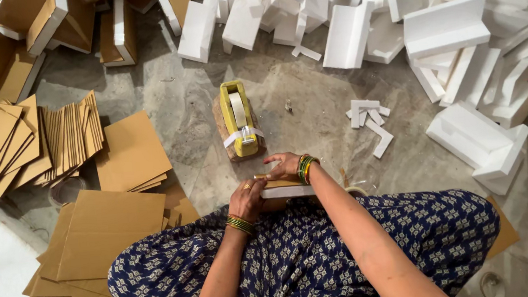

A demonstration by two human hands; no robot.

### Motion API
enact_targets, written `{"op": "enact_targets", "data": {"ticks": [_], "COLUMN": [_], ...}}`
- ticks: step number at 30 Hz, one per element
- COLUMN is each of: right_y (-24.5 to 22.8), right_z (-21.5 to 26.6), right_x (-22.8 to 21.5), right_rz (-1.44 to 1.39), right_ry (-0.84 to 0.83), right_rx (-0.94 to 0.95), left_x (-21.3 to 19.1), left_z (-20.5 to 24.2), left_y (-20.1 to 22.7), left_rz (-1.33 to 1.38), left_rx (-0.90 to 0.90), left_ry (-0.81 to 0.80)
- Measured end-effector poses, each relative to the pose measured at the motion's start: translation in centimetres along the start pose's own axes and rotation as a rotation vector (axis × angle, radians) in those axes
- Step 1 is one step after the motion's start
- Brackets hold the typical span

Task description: The person sits on the floor and assembles small cardboard boxes by inserting white foam inserts into the cardboard shells. They use a handheld tape dispenser to secure the foam pieces to the cardboard, repeating the process for multiple units.

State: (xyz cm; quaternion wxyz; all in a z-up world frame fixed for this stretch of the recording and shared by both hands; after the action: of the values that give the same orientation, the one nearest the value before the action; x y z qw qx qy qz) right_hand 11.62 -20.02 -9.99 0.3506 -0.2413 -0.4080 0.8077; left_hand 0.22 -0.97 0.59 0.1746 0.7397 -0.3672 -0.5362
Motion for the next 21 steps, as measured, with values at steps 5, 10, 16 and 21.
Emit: {"op": "enact_targets", "data": {"ticks": [5, 10, 16, 21], "right_y": [1.2, 1.7, -2.4, -12.0], "right_z": [1.6, 1.3, 5.1, 13.9], "right_x": [-0.3, 0.4, 0.4, -0.6], "right_rz": [-0.052, 0.044, 0.002, 0.971], "right_ry": [0.02, 0.027, 0.144, 0.098], "right_rx": [-0.016, -0.079, -0.369, -0.531], "left_x": [-1.0, -2.3, -1.4, -6.0], "left_z": [0.2, -0.3, -1.3, -2.4], "left_y": [3.2, 5.1, 2.8, -1.4], "left_rz": [-0.092, -0.15, 0.072, 0.192], "left_rx": [0.178, 0.272, 0.014, -0.28], "left_ry": [-0.073, 0.002, -0.216, -0.184]}}
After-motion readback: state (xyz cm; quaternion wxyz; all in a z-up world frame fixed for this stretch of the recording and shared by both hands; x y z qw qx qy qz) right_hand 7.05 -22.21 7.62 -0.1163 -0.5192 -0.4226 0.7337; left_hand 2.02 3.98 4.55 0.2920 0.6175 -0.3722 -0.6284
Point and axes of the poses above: each hand's wrist, its own z-axis away from the middle knuckle, its own x-axis out of the palm, y = z × x, the point moved 5 cm from there along -z, towards the middle knuckle, and after that the axes turned 11 degrees about -x, right-handed, at the moved point
